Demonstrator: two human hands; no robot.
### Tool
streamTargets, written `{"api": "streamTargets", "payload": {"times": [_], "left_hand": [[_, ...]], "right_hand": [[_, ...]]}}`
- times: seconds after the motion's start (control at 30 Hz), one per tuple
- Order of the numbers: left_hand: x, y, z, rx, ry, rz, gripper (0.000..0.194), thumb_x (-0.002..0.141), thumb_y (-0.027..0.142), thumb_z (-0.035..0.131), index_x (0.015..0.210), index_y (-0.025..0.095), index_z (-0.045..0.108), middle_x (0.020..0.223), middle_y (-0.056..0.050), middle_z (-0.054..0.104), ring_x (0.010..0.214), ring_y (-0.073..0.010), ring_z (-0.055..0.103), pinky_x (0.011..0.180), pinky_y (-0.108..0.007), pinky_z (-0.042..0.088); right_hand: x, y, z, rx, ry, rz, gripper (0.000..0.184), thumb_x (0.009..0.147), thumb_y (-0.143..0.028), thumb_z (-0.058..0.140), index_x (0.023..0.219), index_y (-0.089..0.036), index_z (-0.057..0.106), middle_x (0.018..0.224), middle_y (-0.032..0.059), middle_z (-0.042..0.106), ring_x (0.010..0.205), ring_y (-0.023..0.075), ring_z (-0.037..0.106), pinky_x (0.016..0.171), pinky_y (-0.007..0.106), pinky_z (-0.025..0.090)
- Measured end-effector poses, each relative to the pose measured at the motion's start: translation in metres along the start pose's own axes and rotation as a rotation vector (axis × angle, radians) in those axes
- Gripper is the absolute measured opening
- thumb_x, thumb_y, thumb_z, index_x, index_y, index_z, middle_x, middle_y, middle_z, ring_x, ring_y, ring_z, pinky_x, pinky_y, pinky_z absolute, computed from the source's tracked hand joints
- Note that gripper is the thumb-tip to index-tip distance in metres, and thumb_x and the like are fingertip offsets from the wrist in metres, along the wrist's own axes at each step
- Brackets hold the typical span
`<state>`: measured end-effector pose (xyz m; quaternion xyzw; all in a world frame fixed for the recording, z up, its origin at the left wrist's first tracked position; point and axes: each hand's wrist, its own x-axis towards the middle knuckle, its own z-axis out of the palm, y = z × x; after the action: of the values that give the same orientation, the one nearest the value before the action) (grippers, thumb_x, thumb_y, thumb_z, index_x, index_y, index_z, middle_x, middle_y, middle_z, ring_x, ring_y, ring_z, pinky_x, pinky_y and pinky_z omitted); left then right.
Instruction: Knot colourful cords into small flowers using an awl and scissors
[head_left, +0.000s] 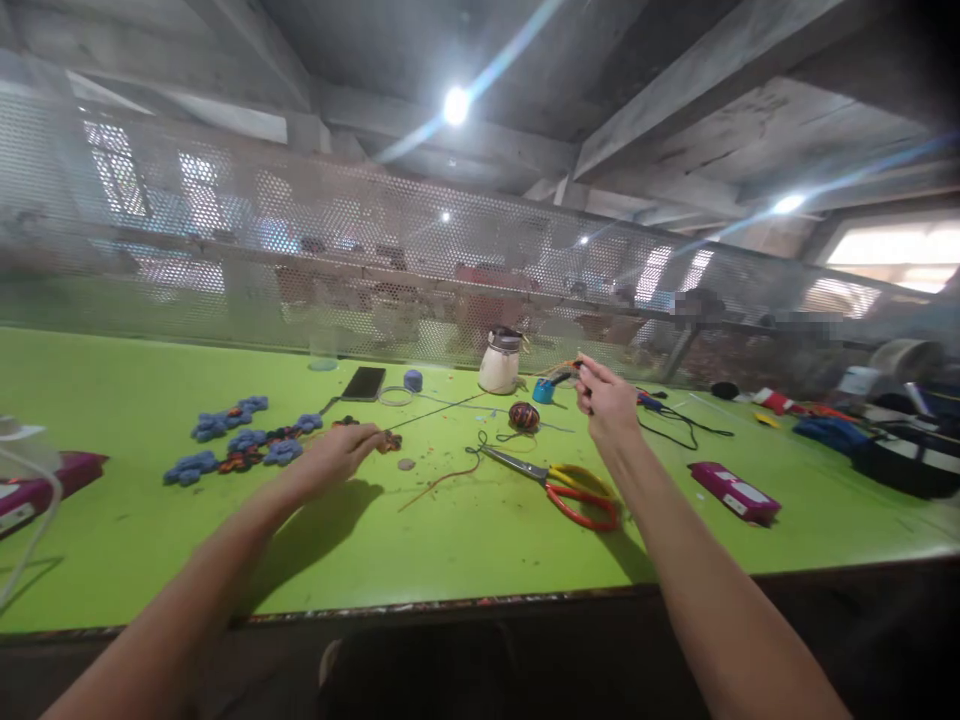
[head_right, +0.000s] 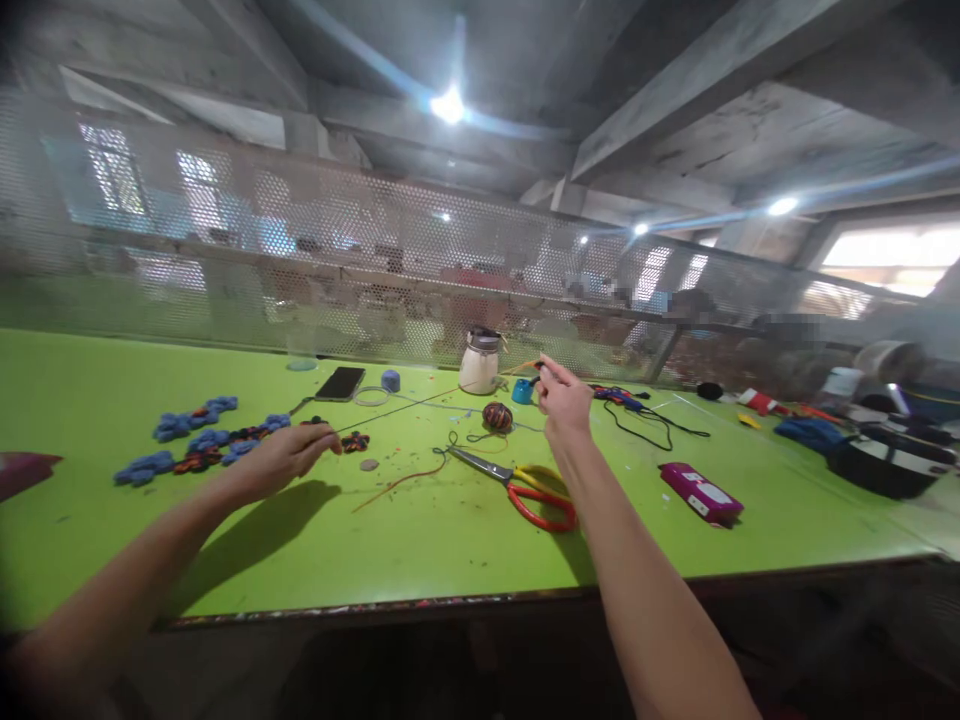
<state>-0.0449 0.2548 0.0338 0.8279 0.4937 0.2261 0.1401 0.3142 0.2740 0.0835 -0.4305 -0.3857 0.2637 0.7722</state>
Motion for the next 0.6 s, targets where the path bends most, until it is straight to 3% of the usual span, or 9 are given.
{"api": "streamTargets", "payload": {"times": [0.1,0.2,0.3,0.37,0.4,0.47,0.5,0.6], "left_hand": [[-0.005,-0.012,-0.009,0.007,0.050,-0.020,0.036,0.086,0.034,0.034,0.093,0.019,0.066,0.101,-0.010,0.070,0.088,-0.0237,0.062,0.079,-0.033,0.042],[-0.011,-0.022,-0.017,0.037,0.019,-0.100,0.036,0.083,0.031,0.037,0.097,0.017,0.067,0.089,-0.011,0.071,0.081,-0.0252,0.062,0.075,-0.036,0.044],[-0.022,-0.022,-0.023,-0.067,-0.060,-0.069,0.032,0.082,0.038,0.045,0.083,0.018,0.070,0.080,-0.008,0.068,0.076,-0.0246,0.060,0.074,-0.038,0.045],[-0.033,-0.012,-0.028,-0.361,-0.122,0.076,0.026,0.084,0.036,0.048,0.083,0.023,0.071,0.086,-0.006,0.068,0.083,-0.0226,0.060,0.078,-0.037,0.045],[-0.039,-0.005,-0.030,-0.573,-0.100,0.154,0.024,0.085,0.033,0.048,0.085,0.023,0.071,0.089,-0.006,0.067,0.088,-0.0218,0.059,0.081,-0.036,0.045],[-0.047,0.011,-0.037,-1.089,0.044,0.341,0.022,0.086,0.026,0.049,0.084,0.020,0.069,0.080,-0.005,0.063,0.087,-0.0191,0.057,0.079,-0.032,0.047],[-0.050,0.020,-0.041,-1.315,0.118,0.422,0.018,0.084,0.022,0.050,0.086,0.019,0.068,0.066,-0.002,0.056,0.078,-0.0162,0.056,0.073,-0.028,0.048],[-0.051,0.040,-0.053,-1.704,0.375,0.468,0.024,0.075,0.002,0.050,0.093,0.011,0.064,0.053,0.004,0.034,0.057,-0.0076,0.042,0.057,-0.016,0.041]], "right_hand": [[0.020,0.003,-0.022,-0.004,0.116,0.010,0.039,0.067,-0.016,0.066,0.106,-0.012,0.066,0.047,-0.0071,0.047,0.036,0.0023,0.034,0.032,0.014,0.019],[0.032,0.006,-0.037,-0.007,0.198,0.023,0.040,0.069,-0.015,0.064,0.109,-0.011,0.063,0.048,-0.0073,0.047,0.036,0.0026,0.037,0.031,0.013,0.021],[0.033,0.015,-0.040,-0.016,0.200,0.046,0.039,0.071,-0.016,0.064,0.109,-0.011,0.063,0.046,-0.0084,0.045,0.034,0.0020,0.034,0.031,0.012,0.020],[0.028,0.024,-0.035,-0.023,0.168,0.064,0.038,0.070,-0.017,0.065,0.108,-0.012,0.064,0.045,-0.0087,0.044,0.033,0.0017,0.033,0.031,0.012,0.020],[0.025,0.029,-0.031,-0.025,0.145,0.076,0.038,0.070,-0.017,0.066,0.107,-0.013,0.065,0.045,-0.0086,0.044,0.033,0.0016,0.033,0.032,0.012,0.020],[0.018,0.040,-0.024,-0.031,0.092,0.108,0.039,0.069,-0.017,0.066,0.108,-0.013,0.065,0.044,-0.0081,0.045,0.033,0.0016,0.032,0.032,0.012,0.020],[0.013,0.045,-0.021,-0.037,0.063,0.129,0.040,0.068,-0.018,0.066,0.108,-0.012,0.065,0.044,-0.0078,0.045,0.033,0.0017,0.032,0.032,0.013,0.020],[0.001,0.056,-0.016,-0.066,-0.014,0.194,0.043,0.065,-0.020,0.069,0.106,-0.009,0.066,0.042,-0.0067,0.046,0.032,0.0021,0.030,0.032,0.014,0.019]]}}
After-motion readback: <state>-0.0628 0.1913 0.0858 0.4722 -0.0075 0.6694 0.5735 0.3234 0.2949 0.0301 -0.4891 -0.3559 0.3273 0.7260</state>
